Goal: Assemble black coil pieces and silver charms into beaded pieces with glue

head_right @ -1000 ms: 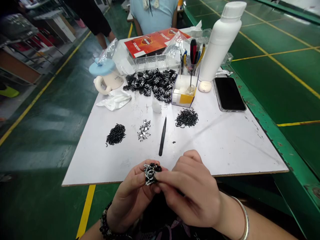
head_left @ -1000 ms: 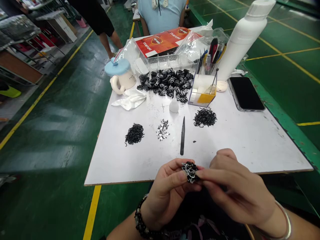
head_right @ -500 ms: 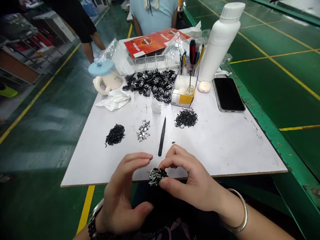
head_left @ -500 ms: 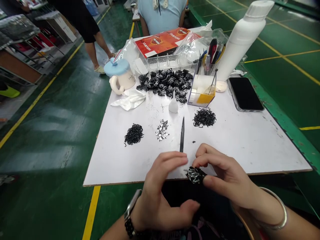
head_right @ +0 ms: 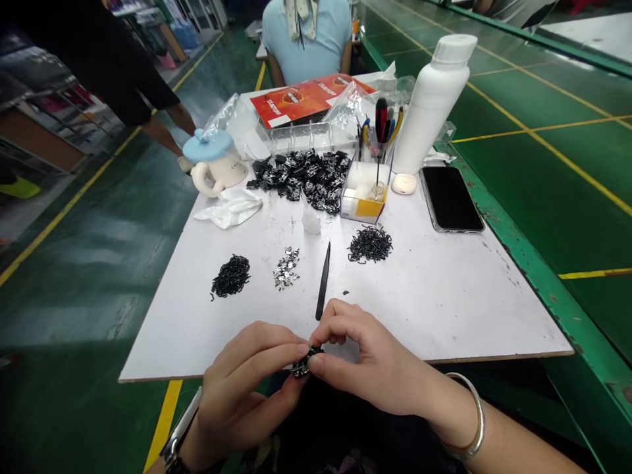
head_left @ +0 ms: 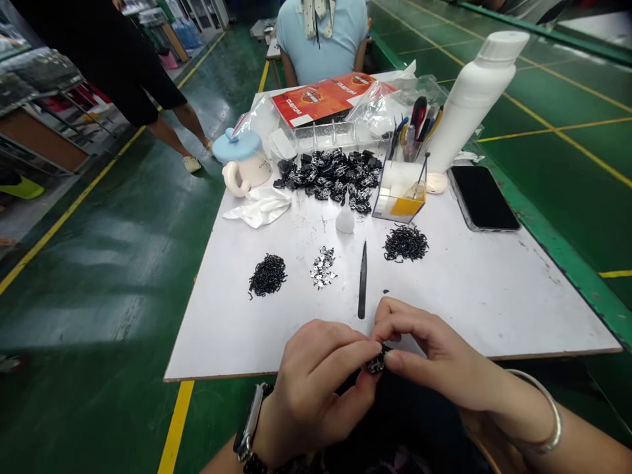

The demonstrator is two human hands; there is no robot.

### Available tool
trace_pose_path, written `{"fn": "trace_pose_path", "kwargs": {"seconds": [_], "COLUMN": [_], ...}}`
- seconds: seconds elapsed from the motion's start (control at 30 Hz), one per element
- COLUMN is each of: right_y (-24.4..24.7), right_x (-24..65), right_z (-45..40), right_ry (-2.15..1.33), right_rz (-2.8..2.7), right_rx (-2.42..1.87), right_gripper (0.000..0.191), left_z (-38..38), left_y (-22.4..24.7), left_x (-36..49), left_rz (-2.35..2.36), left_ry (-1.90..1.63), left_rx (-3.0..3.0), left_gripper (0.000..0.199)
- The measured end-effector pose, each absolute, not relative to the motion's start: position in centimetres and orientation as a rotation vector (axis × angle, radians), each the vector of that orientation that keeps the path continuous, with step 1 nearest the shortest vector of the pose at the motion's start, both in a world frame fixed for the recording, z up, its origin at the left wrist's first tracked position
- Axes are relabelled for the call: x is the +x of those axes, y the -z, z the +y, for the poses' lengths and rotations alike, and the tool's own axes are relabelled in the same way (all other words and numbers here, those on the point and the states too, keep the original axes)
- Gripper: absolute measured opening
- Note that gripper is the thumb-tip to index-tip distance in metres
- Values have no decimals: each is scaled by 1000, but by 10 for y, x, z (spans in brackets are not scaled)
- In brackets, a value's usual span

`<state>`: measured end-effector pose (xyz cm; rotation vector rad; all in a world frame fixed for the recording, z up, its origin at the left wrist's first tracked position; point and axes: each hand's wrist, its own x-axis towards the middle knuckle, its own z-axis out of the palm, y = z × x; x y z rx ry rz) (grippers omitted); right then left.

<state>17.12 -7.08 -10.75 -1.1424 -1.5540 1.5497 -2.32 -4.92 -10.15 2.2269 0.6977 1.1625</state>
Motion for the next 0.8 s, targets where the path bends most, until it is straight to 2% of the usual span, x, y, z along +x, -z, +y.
{"fn": "trace_pose_path", "kwargs": {"seconds": [0.3, 0.57, 0.8], "right_y": [101, 85, 88], "right_x": [165, 169, 164], "right_z": [-53, -24, -19], "right_ry": [-1550, -1620, -1667], "right_rz": [-1625, -1871, -1818], "right_rx": [-1273, -1316, -1380], "right_gripper": [28, 31, 35], "left_z": [-52, -53, -51], "left_y": [109, 114, 120], "left_x": [-27, -26, -25], "left_rz": [941, 1193, 1223], "left_ry": [-1125, -1016, -1007], "left_rx": [2110, 1860, 1701], "left_gripper": [38, 25, 24]}}
